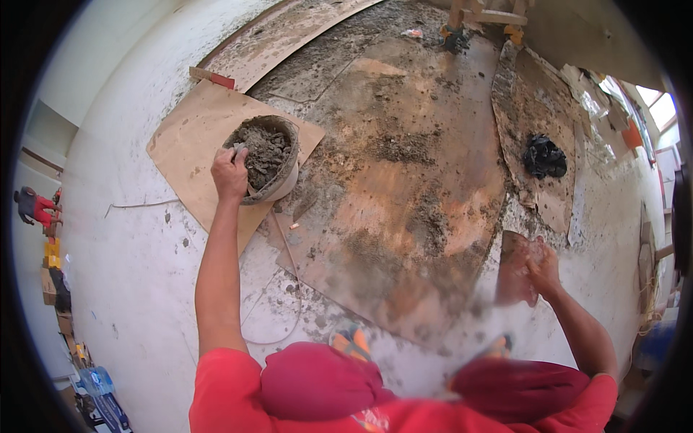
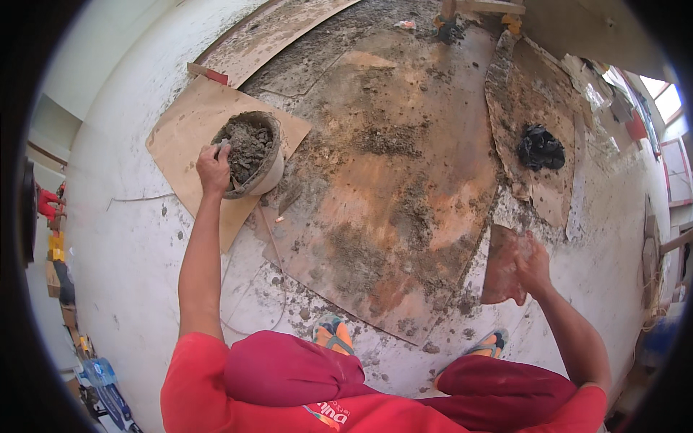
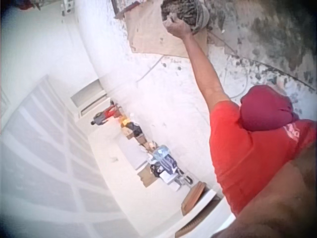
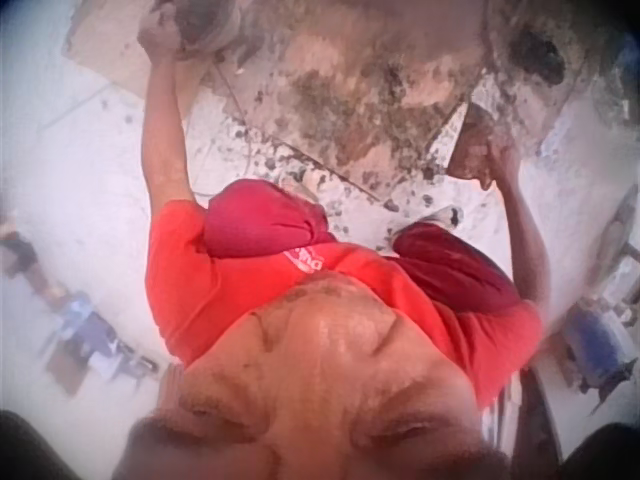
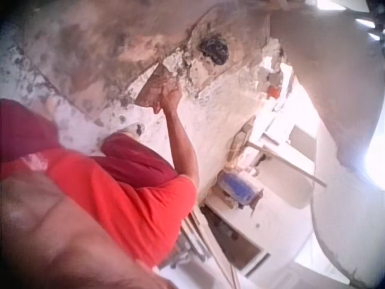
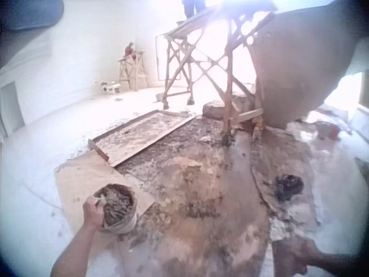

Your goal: The person mixes cement in a bucket and applies it to the floor using a trowel, then presses a tile into the cement and levels it.

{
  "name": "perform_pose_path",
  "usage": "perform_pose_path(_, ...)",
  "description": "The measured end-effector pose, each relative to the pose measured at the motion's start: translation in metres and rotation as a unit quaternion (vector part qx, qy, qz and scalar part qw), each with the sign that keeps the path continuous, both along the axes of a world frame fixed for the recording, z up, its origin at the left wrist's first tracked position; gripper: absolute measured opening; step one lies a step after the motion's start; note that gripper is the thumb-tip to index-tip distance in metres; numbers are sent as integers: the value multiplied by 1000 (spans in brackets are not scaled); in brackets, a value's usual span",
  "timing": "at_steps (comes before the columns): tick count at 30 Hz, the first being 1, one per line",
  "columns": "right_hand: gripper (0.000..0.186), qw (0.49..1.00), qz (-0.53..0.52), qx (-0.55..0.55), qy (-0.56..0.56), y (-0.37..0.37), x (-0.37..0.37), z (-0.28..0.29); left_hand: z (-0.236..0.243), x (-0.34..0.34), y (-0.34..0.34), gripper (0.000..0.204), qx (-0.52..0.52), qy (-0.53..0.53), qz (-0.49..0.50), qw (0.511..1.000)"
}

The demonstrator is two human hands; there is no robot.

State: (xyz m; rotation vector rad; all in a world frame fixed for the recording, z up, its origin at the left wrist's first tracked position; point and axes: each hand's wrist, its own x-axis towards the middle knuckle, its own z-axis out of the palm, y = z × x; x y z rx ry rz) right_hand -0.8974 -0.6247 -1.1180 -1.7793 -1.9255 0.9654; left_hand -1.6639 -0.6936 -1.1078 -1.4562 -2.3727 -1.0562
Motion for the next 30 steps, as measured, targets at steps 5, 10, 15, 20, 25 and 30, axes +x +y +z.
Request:
perform_pose_path(5, 30, 998, -57, -12, -15, -25, 32, -1, -6, 12, -30, 37, 27, 30, 99, 994)
perform_pose_path(10, 52, 992, 17, 63, -112, -17, 43, 11, -3, 15, -21, 53, -245, 20, 128, 961)
perform_pose_path(15, 54, 993, 40, 83, -74, -5, 21, 4, -26, -35, -14, 49, -325, -57, 63, 942)
perform_pose_path(20, 46, 995, 50, 6, -83, -3, -15, 39, -33, -32, -33, 28, -200, -122, 82, 969)
perform_pose_path(25, 49, 988, 49, 102, -106, -13, 10, 15, -44, -39, -23, 28, -231, 34, 70, 970)
perform_pose_path(30, 47, 1000, -3, 1, -29, -16, 37, -3, -22, -21, -25, 19, -95, -181, 162, 965)
